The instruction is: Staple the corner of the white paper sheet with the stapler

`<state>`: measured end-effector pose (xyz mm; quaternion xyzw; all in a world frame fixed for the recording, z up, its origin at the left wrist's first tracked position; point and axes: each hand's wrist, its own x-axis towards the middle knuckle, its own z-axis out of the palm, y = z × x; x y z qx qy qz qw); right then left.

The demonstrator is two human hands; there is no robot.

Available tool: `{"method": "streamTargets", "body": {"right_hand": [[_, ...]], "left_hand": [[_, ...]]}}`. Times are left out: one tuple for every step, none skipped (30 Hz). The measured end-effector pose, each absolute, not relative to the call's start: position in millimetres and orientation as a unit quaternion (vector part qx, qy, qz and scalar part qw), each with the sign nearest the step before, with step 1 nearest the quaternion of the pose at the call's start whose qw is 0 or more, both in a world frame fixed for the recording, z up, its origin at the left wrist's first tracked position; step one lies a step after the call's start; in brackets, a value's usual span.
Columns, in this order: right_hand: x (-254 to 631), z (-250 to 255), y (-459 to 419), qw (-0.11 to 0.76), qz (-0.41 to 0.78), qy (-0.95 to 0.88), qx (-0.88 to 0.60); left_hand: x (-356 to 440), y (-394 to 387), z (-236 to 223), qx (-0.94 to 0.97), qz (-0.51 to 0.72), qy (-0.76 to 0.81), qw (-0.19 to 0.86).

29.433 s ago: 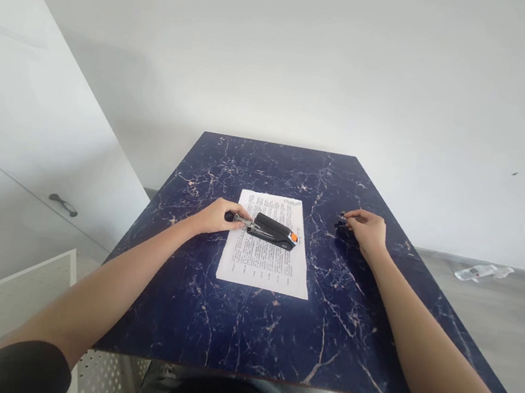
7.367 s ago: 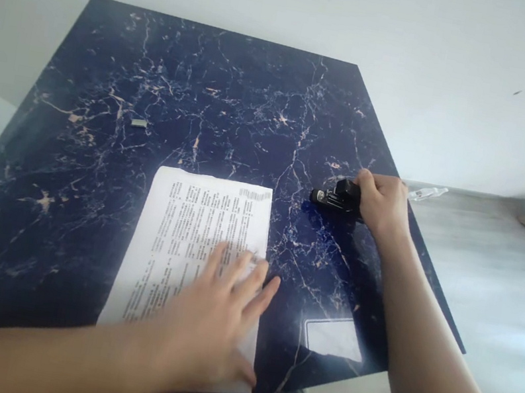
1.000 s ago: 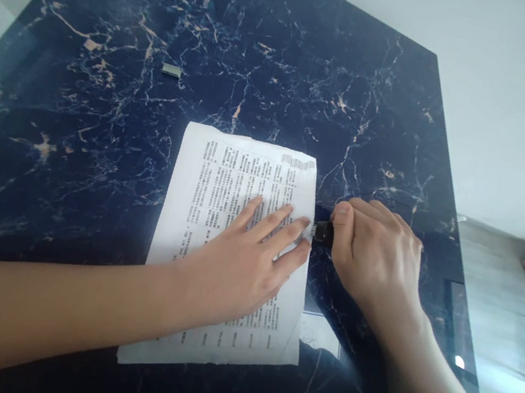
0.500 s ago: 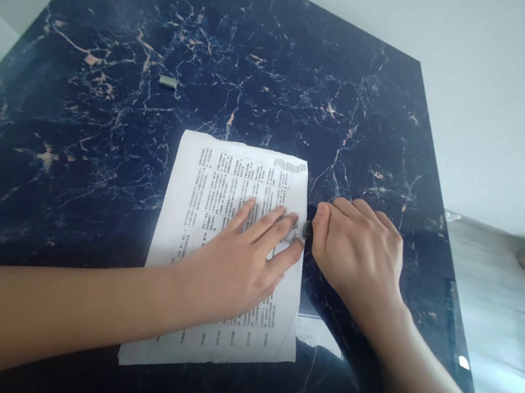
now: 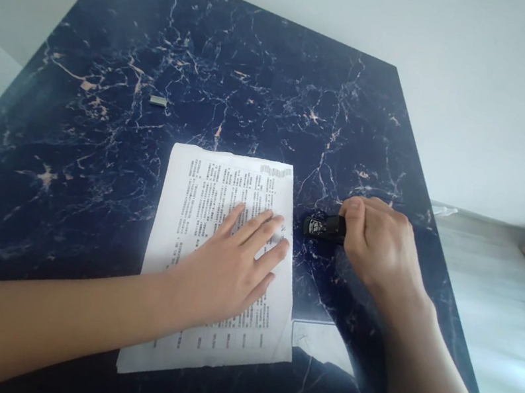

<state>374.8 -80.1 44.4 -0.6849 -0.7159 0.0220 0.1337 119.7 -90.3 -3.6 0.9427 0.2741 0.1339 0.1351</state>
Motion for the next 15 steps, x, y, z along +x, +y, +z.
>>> {"method": "streamTargets", "body": {"right_hand": [[377.5,43.1,-79.4,0.133,0.025,-0.714,-0.687],[379.4,41.8,-78.7,0.13,0.03,-0.712,-0.69],[380.7,40.7,-78.1,0.126,0.035,-0.71,-0.692],[381.3,39.8,-77.7,0.123,0.038,-0.707,-0.696],[381.3,39.2,-77.3,0.119,0.039,-0.704,-0.699],[380.9,38.9,-77.0,0.115,0.037,-0.702,-0.702],[380.3,39.0,-76.8,0.111,0.034,-0.7,-0.704],[379.4,39.3,-76.7,0.108,0.029,-0.7,-0.705],[378.6,39.7,-76.7,0.105,0.024,-0.7,-0.706],[377.7,40.2,-76.6,0.102,0.02,-0.701,-0.706],[377.0,40.7,-76.6,0.1,0.016,-0.701,-0.706],[376.5,41.2,-76.6,0.098,0.016,-0.7,-0.707],[376.2,41.5,-76.7,0.097,0.016,-0.7,-0.707],[376.0,41.8,-76.7,0.098,0.018,-0.7,-0.708],[376.0,41.9,-76.6,0.099,0.02,-0.699,-0.708]], "left_hand": [[119.8,-90.1,-3.2,0.943,0.13,0.274,0.135],[119.9,-90.0,-3.0,0.944,0.127,0.274,0.134],[120.1,-89.9,-2.9,0.944,0.123,0.275,0.134],[120.3,-89.8,-2.9,0.944,0.121,0.275,0.134],[120.6,-89.7,-3.1,0.944,0.119,0.276,0.133],[121.0,-89.6,-3.4,0.945,0.117,0.277,0.132],[121.5,-89.5,-3.7,0.944,0.116,0.278,0.131],[122.1,-89.4,-3.8,0.944,0.115,0.28,0.129],[122.9,-89.2,-3.7,0.944,0.113,0.282,0.128],[123.8,-89.0,-3.4,0.944,0.112,0.284,0.126],[124.8,-88.7,-2.9,0.944,0.11,0.286,0.124],[125.7,-88.5,-2.2,0.943,0.108,0.288,0.123],[126.5,-88.2,-1.5,0.943,0.106,0.29,0.122],[127.1,-88.0,-0.8,0.944,0.103,0.29,0.121],[127.5,-87.8,-0.2,0.944,0.102,0.291,0.12]]}}
